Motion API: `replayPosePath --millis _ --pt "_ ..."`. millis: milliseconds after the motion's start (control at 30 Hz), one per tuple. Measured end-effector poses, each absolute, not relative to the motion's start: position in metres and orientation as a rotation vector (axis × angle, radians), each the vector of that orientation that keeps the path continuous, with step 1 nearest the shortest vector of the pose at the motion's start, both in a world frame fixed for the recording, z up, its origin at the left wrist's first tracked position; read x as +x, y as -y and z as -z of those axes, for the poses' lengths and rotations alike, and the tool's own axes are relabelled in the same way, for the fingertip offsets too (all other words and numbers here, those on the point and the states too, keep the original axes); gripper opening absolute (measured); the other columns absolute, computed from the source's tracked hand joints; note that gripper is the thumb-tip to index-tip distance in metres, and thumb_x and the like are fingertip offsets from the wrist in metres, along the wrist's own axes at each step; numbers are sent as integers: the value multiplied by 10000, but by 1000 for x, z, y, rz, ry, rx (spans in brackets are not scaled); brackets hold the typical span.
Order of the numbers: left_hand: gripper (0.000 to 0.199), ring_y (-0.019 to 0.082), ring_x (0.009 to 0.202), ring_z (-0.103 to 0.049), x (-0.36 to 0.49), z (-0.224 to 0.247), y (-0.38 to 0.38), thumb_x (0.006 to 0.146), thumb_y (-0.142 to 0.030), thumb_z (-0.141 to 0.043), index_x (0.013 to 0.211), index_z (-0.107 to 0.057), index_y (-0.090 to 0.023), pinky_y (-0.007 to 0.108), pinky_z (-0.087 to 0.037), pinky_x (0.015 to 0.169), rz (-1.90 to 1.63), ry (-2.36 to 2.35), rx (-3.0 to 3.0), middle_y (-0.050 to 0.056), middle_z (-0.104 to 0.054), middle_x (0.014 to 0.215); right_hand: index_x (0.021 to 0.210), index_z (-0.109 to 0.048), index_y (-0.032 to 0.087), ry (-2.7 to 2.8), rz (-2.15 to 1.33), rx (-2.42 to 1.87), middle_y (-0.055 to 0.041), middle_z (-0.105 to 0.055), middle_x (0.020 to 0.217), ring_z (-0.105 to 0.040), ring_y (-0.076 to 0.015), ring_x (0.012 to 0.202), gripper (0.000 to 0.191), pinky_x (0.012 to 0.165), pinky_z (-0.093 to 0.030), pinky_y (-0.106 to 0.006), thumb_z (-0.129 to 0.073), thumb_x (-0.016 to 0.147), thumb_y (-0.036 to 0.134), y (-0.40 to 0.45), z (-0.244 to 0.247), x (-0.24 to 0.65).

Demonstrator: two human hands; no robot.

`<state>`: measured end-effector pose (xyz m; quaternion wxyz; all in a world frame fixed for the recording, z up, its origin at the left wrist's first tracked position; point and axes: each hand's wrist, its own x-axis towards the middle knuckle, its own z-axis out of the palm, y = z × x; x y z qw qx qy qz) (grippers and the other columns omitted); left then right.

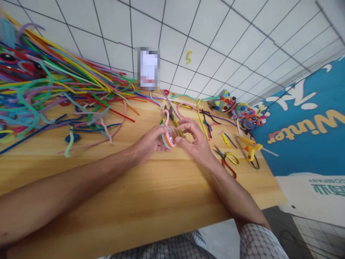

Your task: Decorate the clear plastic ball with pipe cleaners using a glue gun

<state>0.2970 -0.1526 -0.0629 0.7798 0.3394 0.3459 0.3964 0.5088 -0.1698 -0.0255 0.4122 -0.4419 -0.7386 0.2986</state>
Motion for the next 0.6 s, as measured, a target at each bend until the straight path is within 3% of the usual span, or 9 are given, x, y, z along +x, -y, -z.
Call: replayPosePath --millis 167,333,600 --pt "397 227 861 -782 297 62 154 914 -565 -836 1069 -727 -216 320 -594 748 -877 -763 698 50 -813 973 1159 -769 320 1929 -724 -1073 -87 -771 1386 -708 -312 1310 219 1164 -559 -519 -877 993 412 173 30 503" --pt "443 228 892 -776 296 61 155 903 -589 -861 1097 -709 -221 329 -592 786 -855 -750 715 42 -807 997 1162 -760 318 1962 -668 -1077 -104 -771 1410 -710 -328 1320 227 1118 -590 -524 -865 984 412 173 33 502" --pt "570 241 891 -782 294 56 155 908 -722 -865 1127 -695 -225 340 -636 707 -793 -756 750 57 -803 1006 1193 -752 312 1883 -781 -1087 -104 -764 1426 -721 -295 1290 225 1056 -629 -478 -837 1019 426 176 31 499"
